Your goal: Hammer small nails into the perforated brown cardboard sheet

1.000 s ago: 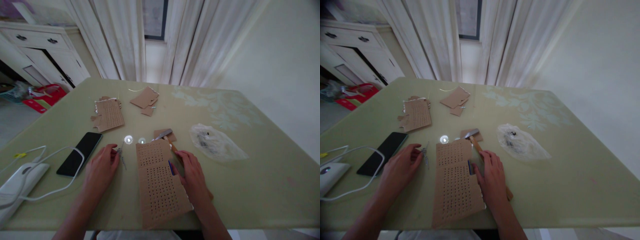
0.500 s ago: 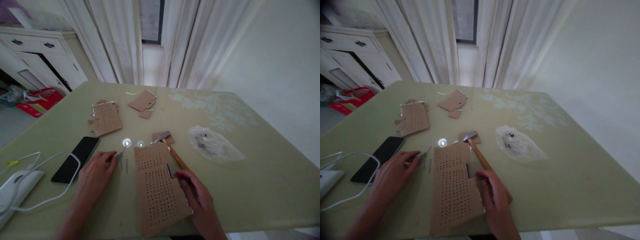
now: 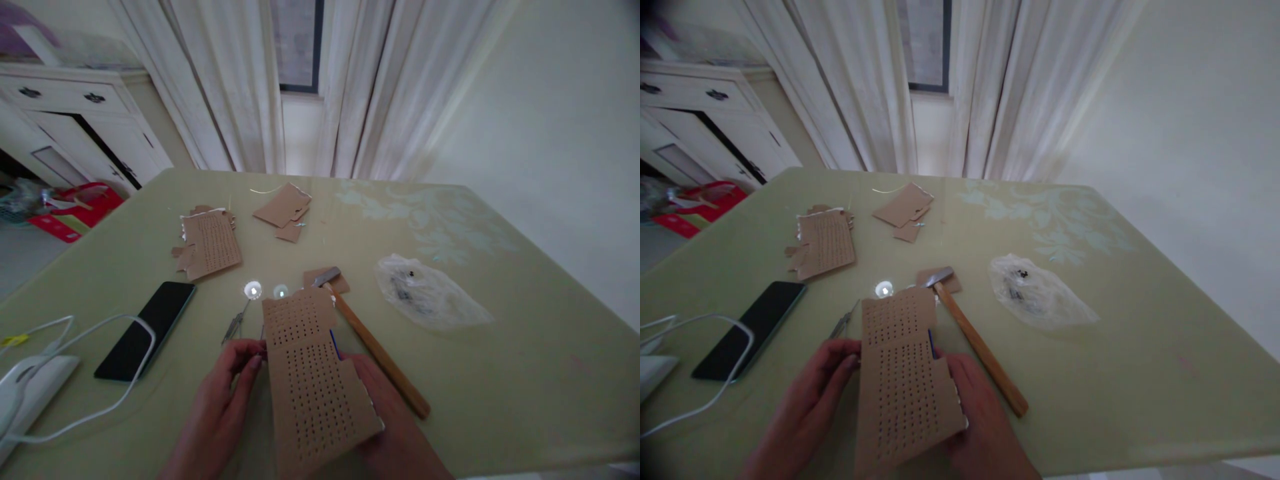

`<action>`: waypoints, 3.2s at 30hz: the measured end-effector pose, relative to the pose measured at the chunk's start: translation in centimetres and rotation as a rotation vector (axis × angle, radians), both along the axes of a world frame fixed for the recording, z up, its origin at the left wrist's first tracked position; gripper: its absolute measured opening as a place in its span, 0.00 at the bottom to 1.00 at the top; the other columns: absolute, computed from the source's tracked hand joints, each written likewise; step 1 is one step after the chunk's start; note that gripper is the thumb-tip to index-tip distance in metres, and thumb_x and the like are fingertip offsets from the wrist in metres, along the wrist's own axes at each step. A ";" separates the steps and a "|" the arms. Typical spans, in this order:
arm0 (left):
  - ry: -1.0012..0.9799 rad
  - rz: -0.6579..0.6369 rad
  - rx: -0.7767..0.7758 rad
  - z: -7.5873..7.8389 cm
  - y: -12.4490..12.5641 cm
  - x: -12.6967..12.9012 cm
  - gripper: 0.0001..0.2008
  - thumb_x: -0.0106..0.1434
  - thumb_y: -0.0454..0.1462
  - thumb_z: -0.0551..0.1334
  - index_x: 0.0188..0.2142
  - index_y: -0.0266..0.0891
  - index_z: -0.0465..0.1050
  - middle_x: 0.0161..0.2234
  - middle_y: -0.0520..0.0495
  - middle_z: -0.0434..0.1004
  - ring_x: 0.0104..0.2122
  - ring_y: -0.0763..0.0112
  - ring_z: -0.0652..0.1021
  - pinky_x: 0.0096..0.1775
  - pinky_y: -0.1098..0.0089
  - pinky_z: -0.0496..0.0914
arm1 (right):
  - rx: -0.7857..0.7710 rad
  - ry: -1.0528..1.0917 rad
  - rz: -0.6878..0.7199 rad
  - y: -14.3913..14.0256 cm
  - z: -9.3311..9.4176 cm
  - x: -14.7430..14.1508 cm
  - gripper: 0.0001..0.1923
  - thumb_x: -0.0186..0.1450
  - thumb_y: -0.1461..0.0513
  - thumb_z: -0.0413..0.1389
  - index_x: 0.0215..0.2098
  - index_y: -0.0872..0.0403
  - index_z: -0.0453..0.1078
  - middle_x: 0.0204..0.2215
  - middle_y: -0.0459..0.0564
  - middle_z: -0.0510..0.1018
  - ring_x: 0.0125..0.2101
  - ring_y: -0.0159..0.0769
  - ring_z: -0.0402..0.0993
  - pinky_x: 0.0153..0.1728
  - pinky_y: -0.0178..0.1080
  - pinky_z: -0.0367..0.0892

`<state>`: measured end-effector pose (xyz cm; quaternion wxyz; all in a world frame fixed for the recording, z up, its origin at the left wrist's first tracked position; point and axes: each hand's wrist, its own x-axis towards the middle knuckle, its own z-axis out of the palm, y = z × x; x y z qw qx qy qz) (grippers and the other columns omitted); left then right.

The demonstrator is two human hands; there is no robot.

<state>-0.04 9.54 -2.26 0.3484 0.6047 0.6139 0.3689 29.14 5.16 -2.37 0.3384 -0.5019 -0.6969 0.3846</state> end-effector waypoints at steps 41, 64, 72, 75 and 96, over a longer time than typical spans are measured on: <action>-0.275 -0.282 0.498 3.3 6.2 0.8 0.05 0.80 0.34 0.63 0.47 0.44 0.79 0.37 0.51 0.84 0.38 0.72 0.83 0.42 0.75 0.78 | -0.113 -0.395 -0.011 10.8 1.7 3.4 0.16 0.74 0.56 0.60 0.58 0.51 0.73 0.37 0.48 0.79 0.34 0.44 0.74 0.38 0.44 0.64; -0.231 -0.341 0.517 2.8 5.5 0.5 0.14 0.75 0.25 0.62 0.51 0.44 0.79 0.40 0.50 0.84 0.41 0.71 0.82 0.43 0.71 0.77 | -0.108 -0.421 -0.026 10.7 1.6 3.3 0.16 0.75 0.54 0.59 0.58 0.50 0.72 0.39 0.49 0.81 0.35 0.44 0.76 0.37 0.43 0.64; -0.234 -0.329 0.519 2.9 5.5 0.4 0.12 0.76 0.26 0.62 0.50 0.44 0.79 0.39 0.49 0.84 0.40 0.70 0.83 0.42 0.70 0.77 | -0.099 -0.431 -0.031 10.6 1.7 3.2 0.16 0.75 0.55 0.60 0.58 0.51 0.72 0.38 0.49 0.80 0.34 0.44 0.75 0.37 0.43 0.64; -0.240 -0.340 0.525 2.8 5.5 0.3 0.12 0.76 0.26 0.62 0.51 0.44 0.79 0.39 0.49 0.84 0.40 0.70 0.83 0.42 0.69 0.78 | -0.095 -0.434 -0.032 10.6 1.8 3.2 0.16 0.75 0.55 0.60 0.58 0.51 0.73 0.38 0.49 0.80 0.34 0.44 0.75 0.37 0.43 0.64; -0.104 -0.338 0.617 3.3 5.8 0.9 0.13 0.72 0.25 0.63 0.49 0.42 0.79 0.38 0.49 0.85 0.38 0.71 0.83 0.40 0.73 0.78 | -0.083 -0.322 -0.124 11.3 3.2 4.0 0.12 0.74 0.54 0.57 0.45 0.52 0.78 0.30 0.48 0.82 0.29 0.42 0.78 0.32 0.42 0.68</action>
